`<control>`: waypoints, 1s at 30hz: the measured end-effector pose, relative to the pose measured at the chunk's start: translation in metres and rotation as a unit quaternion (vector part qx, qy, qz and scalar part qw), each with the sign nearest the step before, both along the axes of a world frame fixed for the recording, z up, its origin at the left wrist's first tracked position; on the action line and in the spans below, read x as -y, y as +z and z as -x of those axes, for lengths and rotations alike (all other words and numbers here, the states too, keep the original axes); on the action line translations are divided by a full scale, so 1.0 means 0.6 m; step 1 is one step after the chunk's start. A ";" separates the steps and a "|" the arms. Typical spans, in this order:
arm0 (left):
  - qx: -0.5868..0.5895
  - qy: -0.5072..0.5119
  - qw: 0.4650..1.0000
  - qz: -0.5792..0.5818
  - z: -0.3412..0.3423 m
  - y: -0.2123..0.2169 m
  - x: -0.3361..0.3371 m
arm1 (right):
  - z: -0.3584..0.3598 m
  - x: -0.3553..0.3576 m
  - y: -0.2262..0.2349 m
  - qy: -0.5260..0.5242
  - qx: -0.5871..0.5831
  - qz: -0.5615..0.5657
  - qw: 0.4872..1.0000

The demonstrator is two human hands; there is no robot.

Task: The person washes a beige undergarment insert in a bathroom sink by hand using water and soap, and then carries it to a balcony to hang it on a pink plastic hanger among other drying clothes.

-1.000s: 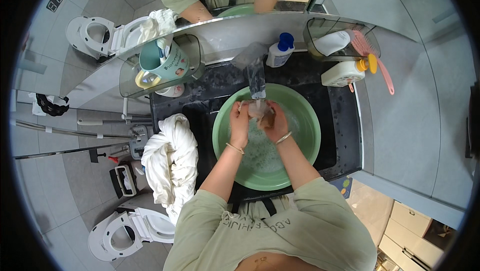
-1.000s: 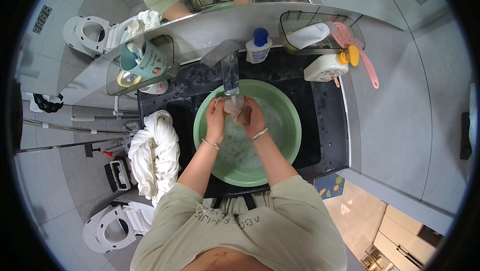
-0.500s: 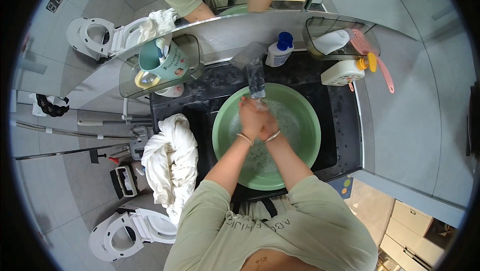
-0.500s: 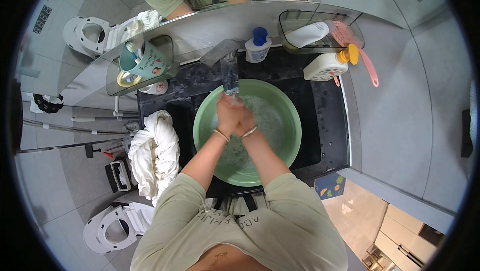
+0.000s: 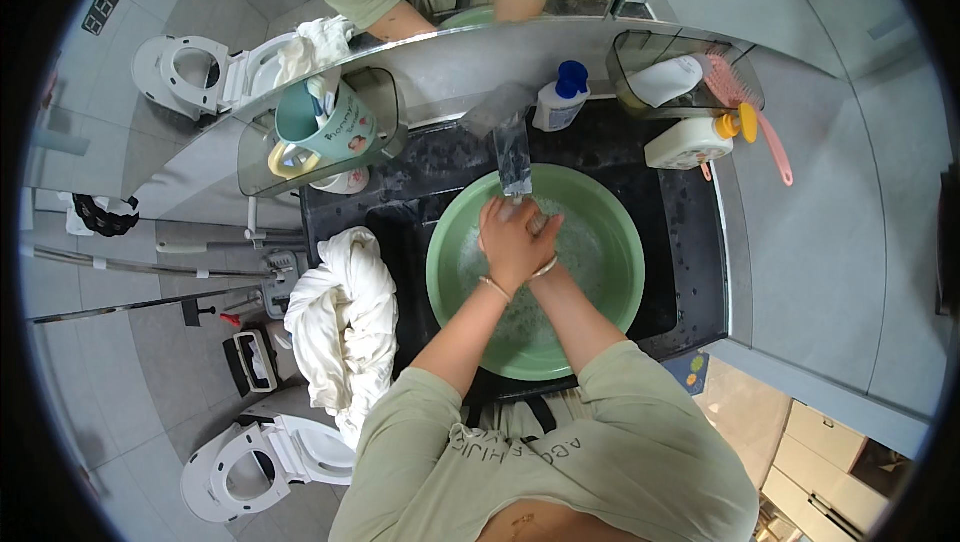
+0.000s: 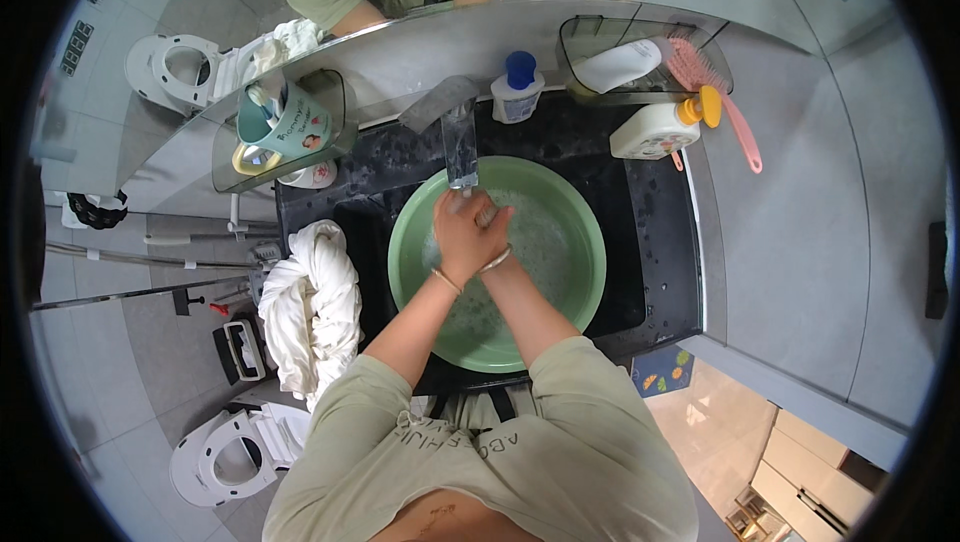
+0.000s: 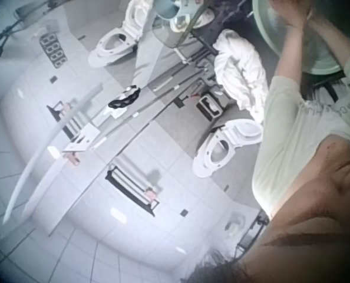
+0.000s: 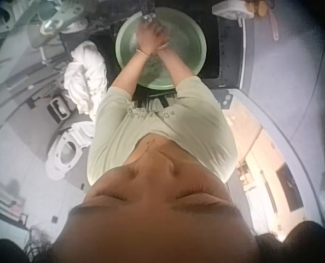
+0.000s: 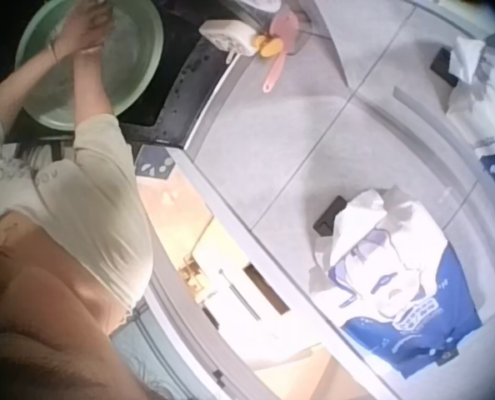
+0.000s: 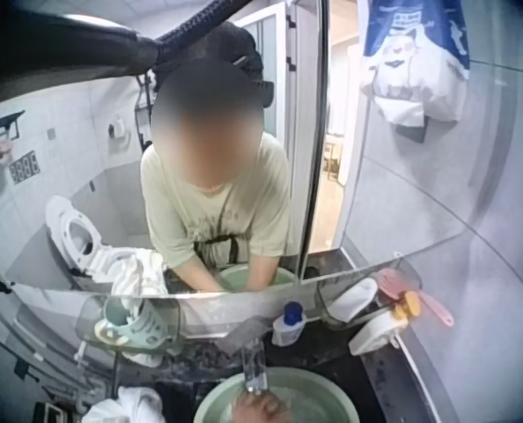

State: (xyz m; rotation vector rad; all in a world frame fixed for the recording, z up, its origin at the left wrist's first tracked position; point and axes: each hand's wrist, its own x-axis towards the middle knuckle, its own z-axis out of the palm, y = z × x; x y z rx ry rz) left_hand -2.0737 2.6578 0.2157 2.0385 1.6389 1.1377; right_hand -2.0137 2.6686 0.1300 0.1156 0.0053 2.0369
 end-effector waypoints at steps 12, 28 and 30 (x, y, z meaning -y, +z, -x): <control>0.284 0.019 0.909 0.304 0.016 -0.088 -0.055 | 0.021 0.011 -0.056 -0.146 0.548 -0.085 0.819; 0.565 -0.072 0.723 0.391 0.124 -0.044 0.009 | -0.140 0.029 0.095 -0.125 0.675 -0.077 0.723; 0.493 -0.087 0.793 0.346 0.144 -0.051 0.006 | -0.158 0.029 0.119 -0.124 0.484 0.091 0.862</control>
